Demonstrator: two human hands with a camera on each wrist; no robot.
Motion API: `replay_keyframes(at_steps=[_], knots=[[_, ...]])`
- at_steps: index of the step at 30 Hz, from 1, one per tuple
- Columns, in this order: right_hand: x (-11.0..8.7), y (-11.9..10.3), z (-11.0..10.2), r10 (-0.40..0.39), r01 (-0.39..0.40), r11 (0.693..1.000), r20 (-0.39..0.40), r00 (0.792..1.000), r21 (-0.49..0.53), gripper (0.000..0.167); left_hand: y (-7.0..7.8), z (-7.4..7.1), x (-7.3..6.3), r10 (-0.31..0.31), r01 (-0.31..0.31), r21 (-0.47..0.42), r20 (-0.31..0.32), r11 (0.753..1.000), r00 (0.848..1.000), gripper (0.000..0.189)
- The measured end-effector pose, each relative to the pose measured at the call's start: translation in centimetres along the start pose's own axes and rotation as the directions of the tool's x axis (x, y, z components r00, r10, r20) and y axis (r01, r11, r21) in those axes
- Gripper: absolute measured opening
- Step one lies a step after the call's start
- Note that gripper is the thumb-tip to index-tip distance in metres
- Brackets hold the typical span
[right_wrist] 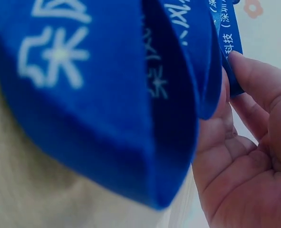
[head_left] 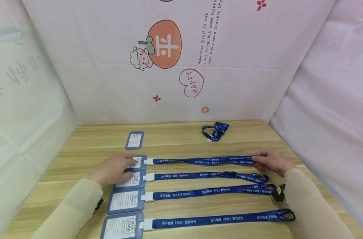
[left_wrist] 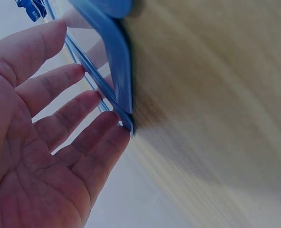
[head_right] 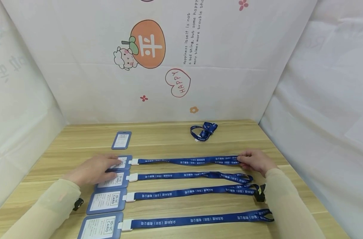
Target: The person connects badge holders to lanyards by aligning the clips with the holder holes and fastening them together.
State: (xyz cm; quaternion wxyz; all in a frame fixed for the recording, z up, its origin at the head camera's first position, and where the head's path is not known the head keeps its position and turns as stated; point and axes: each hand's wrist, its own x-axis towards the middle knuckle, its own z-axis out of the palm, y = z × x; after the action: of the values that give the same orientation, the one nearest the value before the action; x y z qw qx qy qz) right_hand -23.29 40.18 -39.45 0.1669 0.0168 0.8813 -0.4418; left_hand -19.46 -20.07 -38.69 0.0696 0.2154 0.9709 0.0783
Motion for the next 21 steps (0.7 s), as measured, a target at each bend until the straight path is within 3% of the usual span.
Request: replay_keyframes(at_steps=[8,21], knots=[[0.05,-0.02,0.02,0.014,-0.014,1.0,-0.01,1.0,0.001,0.043,0.04,0.06,-0.04,-0.013,0.013,0.011,0.014,1.0,1.0,0.051],[-0.22,-0.43,-0.47,0.029,-0.029,0.996,0.002,1.0,-0.085,0.048,-0.04,0.21,-0.03,-0.01,0.01,0.014,0.019,1.0,1.0,0.051]])
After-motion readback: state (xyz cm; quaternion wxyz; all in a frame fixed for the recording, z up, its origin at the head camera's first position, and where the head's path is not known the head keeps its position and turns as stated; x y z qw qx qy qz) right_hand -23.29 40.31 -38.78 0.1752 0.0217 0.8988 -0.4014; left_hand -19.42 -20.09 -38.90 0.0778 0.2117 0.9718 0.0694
